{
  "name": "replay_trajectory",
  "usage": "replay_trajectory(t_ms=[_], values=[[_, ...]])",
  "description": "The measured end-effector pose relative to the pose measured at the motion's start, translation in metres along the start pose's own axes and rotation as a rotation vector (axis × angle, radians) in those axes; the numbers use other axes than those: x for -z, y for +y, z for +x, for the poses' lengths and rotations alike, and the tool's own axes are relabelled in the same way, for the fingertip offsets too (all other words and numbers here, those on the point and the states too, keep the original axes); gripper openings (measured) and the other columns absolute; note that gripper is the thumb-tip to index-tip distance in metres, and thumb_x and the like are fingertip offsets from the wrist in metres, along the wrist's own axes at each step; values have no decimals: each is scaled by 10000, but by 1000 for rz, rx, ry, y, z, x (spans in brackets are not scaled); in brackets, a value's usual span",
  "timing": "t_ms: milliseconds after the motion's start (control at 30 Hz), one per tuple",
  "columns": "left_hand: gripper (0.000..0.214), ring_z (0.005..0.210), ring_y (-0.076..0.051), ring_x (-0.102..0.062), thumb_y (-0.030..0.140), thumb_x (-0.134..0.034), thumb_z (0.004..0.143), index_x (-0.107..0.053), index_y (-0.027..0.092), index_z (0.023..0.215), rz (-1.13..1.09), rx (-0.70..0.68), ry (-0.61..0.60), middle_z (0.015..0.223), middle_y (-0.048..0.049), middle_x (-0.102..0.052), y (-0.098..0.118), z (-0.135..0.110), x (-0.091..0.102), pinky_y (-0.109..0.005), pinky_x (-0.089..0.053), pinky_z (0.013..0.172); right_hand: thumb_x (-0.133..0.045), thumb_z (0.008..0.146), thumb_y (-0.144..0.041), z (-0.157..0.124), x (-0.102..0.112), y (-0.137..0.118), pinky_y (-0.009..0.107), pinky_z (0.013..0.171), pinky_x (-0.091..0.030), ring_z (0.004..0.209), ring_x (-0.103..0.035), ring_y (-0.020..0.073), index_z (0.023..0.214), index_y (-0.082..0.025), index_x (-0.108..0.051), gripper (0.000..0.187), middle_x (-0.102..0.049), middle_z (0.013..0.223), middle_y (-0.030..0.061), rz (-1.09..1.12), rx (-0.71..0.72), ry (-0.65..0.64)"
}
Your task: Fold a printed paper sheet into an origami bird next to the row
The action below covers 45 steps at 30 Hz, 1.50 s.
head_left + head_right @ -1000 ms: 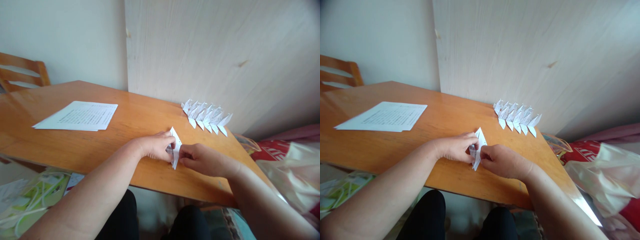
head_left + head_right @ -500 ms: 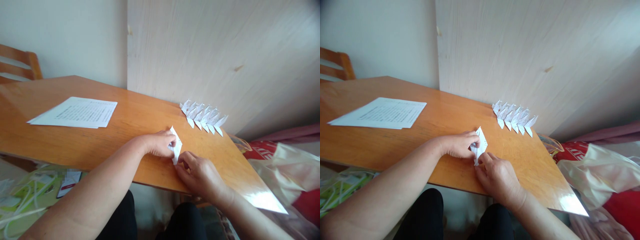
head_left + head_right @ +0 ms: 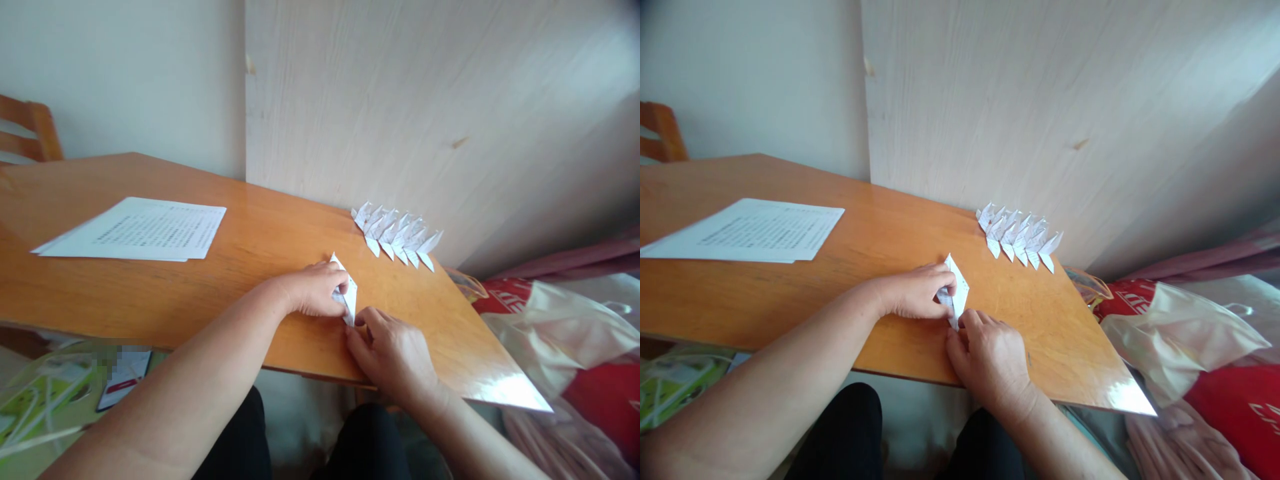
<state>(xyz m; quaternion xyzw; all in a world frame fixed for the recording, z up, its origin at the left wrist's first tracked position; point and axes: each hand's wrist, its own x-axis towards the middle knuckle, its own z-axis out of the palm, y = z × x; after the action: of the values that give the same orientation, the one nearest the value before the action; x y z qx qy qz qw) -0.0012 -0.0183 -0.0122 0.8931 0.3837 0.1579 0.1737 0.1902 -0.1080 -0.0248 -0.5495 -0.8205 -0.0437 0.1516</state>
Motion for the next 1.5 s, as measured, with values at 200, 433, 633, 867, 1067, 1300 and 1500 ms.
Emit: replay_trajectory(t_ms=[200, 433, 633, 867, 1067, 1300, 1500], values=[[225, 973, -253, -542, 326, -700, 709, -619, 213, 885, 59, -113, 135, 974, -55, -586, 6, 5, -6, -380, -409, 903, -505, 910, -321, -5, -1, 11, 275, 571, -322, 659, -646, 191, 892, -221, -632, 162, -679, 710, 22, 9, -95, -10], [358, 1130, -260, -540, 185, -630, 737, -646, 244, 1091, -17, -245, 113, 1160, -52, -635, 13, 10, -15, -432, -342, 1047, -526, 898, -312, -6, 0, 21, 262, 583, -350, 646, -646, 174, 923, -242, -640, 135, -707, 748, 2, 125, -206, -22], [193, 1066, -255, -577, 230, -611, 823, -702, 294, 981, 17, -193, 132, 1001, -4, -706, 13, 11, -23, -590, -149, 1111, -527, 899, -316, 0, -2, 30, 259, 581, -370, 630, -621, 163, 890, -235, -650, 148, -686, 711, -4, 349, -275, 10], [139, 969, -212, -603, 262, -624, 845, -699, 268, 961, 50, -152, 280, 967, -3, -705, 11, 15, -18, -386, -380, 928, -579, 860, -318, 15, -5, 32, 262, 556, -409, 594, -610, 161, 999, -187, -630, 198, -664, 658, -5, 790, -428, 8], [145, 948, -205, -605, 281, -631, 851, -684, 273, 985, 28, -97, 350, 967, 8, -692, 10, 15, -16, -368, -397, 894, -643, 816, -322, 27, -5, 28, 234, 523, -372, 590, -608, 127, 919, -162, -631, 191, -681, 724, 18, 1212, -488, -4], [107, 931, -199, -595, 284, -641, 852, -675, 264, 951, 13, -100, 383, 947, 10, -687, 11, 15, -15, -353, -411, 869, -678, 795, -335, 32, -8, 24, 217, 455, -263, 489, -488, 80, 849, -148, -643, 198, -658, 637, 13, 1345, -508, 36], [120, 965, -204, -589, 281, -644, 847, -664, 265, 964, 7, -104, 385, 983, 8, -684, 11, 15, -15, -364, -400, 890, -697, 790, -328, 32, -12, 24, 217, 457, -268, 461, -457, 61, 812, -156, -645, 181, -657, 624, 0, 1399, -504, 62]])
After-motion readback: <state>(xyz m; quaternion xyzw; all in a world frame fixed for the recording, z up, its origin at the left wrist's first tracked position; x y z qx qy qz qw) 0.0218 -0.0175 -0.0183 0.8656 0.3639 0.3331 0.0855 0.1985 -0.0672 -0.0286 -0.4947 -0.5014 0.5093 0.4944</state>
